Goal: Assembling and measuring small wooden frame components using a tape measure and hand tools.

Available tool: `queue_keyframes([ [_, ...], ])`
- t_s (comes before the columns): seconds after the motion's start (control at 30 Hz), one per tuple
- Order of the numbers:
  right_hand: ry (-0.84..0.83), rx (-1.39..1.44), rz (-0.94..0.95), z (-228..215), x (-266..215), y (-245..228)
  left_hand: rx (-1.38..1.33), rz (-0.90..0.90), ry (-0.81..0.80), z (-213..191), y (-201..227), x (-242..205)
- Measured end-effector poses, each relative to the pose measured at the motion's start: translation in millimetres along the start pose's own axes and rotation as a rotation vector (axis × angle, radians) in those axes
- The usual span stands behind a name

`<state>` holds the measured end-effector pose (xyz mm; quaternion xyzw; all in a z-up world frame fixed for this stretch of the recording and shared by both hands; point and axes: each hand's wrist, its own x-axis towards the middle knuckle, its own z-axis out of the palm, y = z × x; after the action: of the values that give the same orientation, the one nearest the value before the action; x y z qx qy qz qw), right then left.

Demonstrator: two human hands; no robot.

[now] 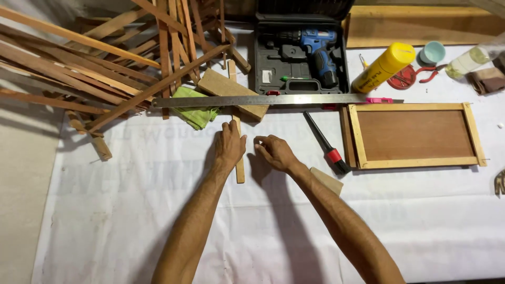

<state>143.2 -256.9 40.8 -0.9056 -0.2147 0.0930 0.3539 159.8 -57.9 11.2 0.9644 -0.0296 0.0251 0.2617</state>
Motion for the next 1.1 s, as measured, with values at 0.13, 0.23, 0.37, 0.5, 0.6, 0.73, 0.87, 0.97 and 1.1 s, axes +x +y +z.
queue_keyframes([
  [0.13, -0.005, 0.05, -0.013, 14, 21, 8, -0.052, -0.07, -0.014, 0, -8, -2],
  [0.23, 0.016, 0.088, -0.005, 21, 27, 13, -0.107, -0.104, -0.015, -5, -10, -16],
  [0.37, 0.035, 0.049, 0.037, 23, 23, 7, -0.235, -0.035, 0.03, -8, -6, -51],
  [0.5, 0.085, -0.001, 0.027, 48, 11, 7, -0.227, -0.154, -0.128, -35, 17, -96],
  [0.6, 0.108, 0.002, -0.018, 62, -9, -9, -0.322, -0.023, -0.014, -7, 1, -128],
  [0.73, 0.128, -0.028, -0.021, 76, -39, -33, -0.293, -0.115, -0.176, -27, 18, -171],
  [0.87, 0.132, -0.049, 0.036, 85, -72, -49, -0.273, -0.098, -0.237, -38, 25, -200],
  [0.97, 0.149, -0.059, 0.058, 89, -91, -56, -0.252, -0.057, -0.263, -41, 27, -210],
  [1.1, 0.14, -0.033, 0.054, 86, -107, -62, -0.257, -0.05, -0.289, -42, 26, -215],
])
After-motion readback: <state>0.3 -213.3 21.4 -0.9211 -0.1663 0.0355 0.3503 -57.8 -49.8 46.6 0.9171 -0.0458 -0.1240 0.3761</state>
